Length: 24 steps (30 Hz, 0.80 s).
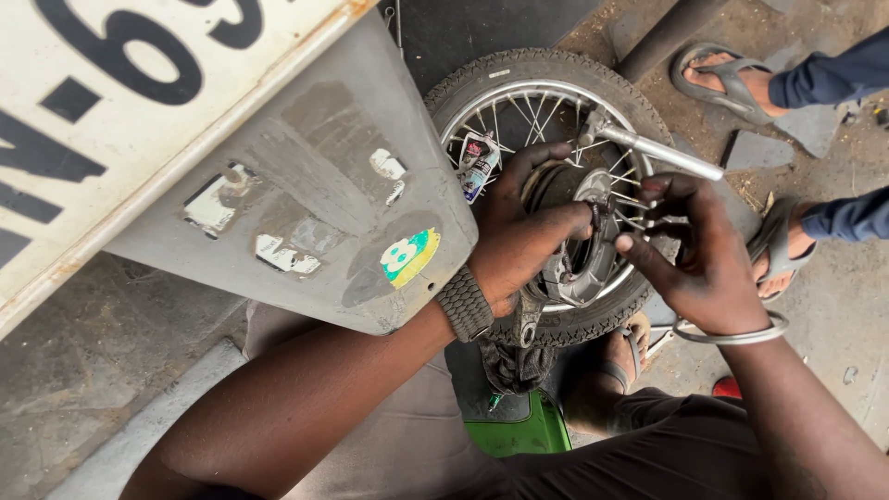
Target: The person sits on the workshop floor disassembling a motorcycle rear wheel hub, removing brake shoes and small parts from the hub assembly by hand. They then reposition the wheel and work the tire bead away from the rim edge, holding the wheel steady with one hand while working around it with the other.
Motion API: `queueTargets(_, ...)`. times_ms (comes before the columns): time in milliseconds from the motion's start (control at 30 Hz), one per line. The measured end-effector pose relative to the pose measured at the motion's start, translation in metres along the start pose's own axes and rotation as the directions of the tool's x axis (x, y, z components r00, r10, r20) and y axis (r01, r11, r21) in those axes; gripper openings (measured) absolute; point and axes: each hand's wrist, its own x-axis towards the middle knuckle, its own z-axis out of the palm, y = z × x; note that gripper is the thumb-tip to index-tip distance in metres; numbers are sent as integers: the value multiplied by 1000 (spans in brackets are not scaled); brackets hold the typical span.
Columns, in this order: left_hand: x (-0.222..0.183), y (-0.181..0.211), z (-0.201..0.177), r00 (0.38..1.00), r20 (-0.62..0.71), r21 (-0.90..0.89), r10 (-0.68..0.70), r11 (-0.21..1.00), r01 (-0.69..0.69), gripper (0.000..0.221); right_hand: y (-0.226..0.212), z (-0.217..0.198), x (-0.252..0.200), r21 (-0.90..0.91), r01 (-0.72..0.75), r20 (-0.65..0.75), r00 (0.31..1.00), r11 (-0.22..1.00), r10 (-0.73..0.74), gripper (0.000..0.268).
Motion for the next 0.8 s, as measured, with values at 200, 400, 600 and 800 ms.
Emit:
queueTargets(200, -2, -7, 9, 997, 66, -80, 40, 996, -35, 68, 12, 5, 10, 199, -139, 8, 990, 970, 140, 72)
queueTargets(400, -2, -8, 11, 994, 92, -40, 62, 997, -58, 66, 29, -1, 13, 461, -215, 44, 975, 861, 220, 82)
queueTargets(600, -3, -4, 11, 994, 97, -3, 54, 999, -53, 68, 23, 4, 12, 442, -161, 55, 987, 882, 153, 82)
queueTargets(800, 0, -6, 5, 998, 62, -65, 4, 998, 0, 68, 11, 7, 5, 107, 21, -27, 999, 994, -19, 70)
